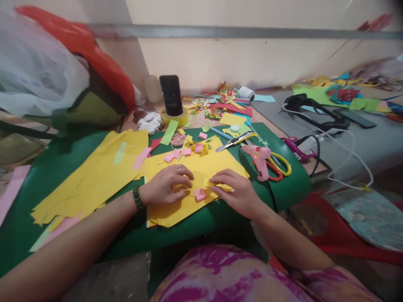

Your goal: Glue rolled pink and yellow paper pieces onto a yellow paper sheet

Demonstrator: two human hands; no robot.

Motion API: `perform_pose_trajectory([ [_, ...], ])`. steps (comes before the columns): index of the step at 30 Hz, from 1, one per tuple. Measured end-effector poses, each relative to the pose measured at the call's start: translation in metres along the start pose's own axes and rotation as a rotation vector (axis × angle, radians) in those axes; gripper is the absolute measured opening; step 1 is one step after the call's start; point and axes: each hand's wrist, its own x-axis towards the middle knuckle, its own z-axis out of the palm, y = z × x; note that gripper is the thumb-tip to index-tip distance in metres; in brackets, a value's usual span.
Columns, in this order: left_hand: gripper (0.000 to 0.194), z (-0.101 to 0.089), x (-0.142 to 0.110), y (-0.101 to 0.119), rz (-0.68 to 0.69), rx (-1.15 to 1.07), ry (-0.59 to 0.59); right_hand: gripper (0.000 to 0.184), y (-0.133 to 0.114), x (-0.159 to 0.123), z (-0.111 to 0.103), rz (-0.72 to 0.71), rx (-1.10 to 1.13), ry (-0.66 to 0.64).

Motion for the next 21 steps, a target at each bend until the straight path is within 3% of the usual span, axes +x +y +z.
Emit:
perform_pose_trajectory([
  [5, 0.012, 0.008, -0.004, -0.002, -0.057, 0.002, -0.113, 0.009, 0.001, -0.005, 0.010, 0.066, -0.021, -0.060],
  [21, 0.022, 0.012, -0.005, 0.002, -0.065, 0.027, -0.130, 0.016, -0.001, -0.007, 0.013, -0.003, -0.196, -0.181],
])
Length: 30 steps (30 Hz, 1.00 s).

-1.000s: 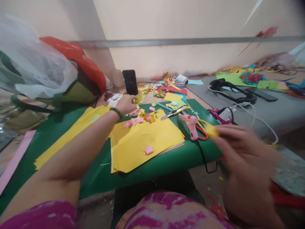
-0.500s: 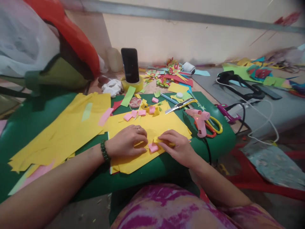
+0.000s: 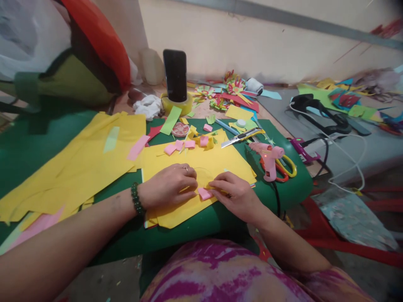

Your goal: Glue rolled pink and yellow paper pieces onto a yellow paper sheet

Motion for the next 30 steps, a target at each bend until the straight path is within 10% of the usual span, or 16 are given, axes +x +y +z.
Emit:
perform_pose_trajectory([
  [17, 0.022, 0.002, -0.002, 0.000, 0.019, 0.044, 0.019, 0.029, -0.019, 0.021, -0.027, -0.018, -0.343, -0.435],
  [30, 0.019, -0.001, -0.003, 0.001, 0.026, 0.048, -0.040, 0.031, -0.007, 0.032, -0.042, -0.185, -0.238, -0.468],
])
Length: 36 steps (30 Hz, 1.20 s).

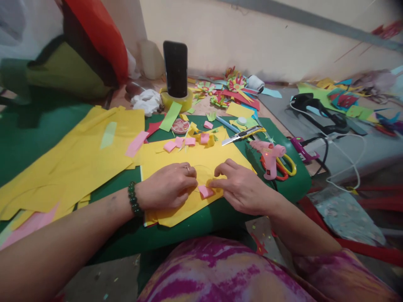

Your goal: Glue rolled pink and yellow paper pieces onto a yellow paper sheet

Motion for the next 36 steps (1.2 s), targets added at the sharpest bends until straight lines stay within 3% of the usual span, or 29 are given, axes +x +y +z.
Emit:
perform_pose_trajectory([
  [8, 0.019, 0.001, 0.000, 0.000, -0.004, 0.015, -0.007, 0.032, 0.000, 0.009, 0.009, -0.039, -0.083, -0.057],
  [28, 0.021, -0.002, 0.001, 0.002, -0.015, 0.035, -0.037, 0.034, 0.000, 0.018, 0.008, -0.098, -0.161, -0.134],
  [36, 0.021, -0.003, 0.000, 0.002, -0.015, 0.011, -0.044, 0.035, 0.013, 0.006, -0.003, -0.068, -0.054, 0.089],
])
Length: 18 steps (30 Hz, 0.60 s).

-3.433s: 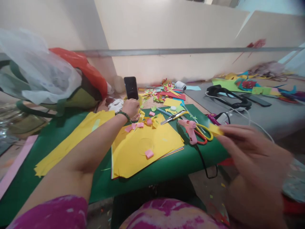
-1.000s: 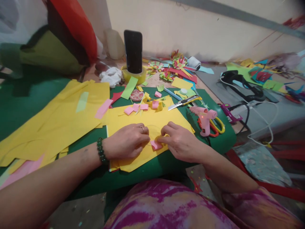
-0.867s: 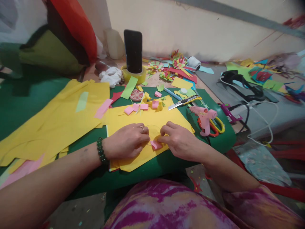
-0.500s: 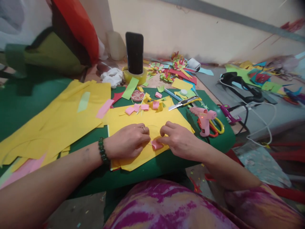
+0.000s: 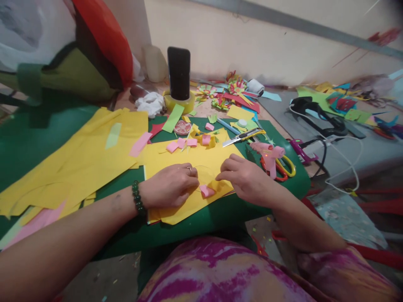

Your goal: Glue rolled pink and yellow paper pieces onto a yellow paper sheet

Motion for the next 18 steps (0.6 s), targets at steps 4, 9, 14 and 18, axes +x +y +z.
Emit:
perform_pose_trajectory([
  [4, 0.022, 0.001, 0.000, 0.000, -0.003, -0.003, 0.006, 0.035, -0.003, 0.002, 0.012, -0.028, -0.050, -0.100],
  [9, 0.022, 0.001, 0.000, 0.000, -0.010, 0.006, -0.009, 0.034, -0.006, 0.010, 0.016, -0.002, -0.089, -0.212],
  [14, 0.022, 0.000, 0.000, 0.000, -0.023, 0.005, -0.021, 0.033, -0.008, 0.015, 0.011, 0.024, -0.074, -0.245],
  [18, 0.021, 0.001, 0.000, 0.001, -0.026, 0.020, -0.018, 0.034, -0.009, 0.016, 0.010, 0.016, -0.039, -0.244],
])
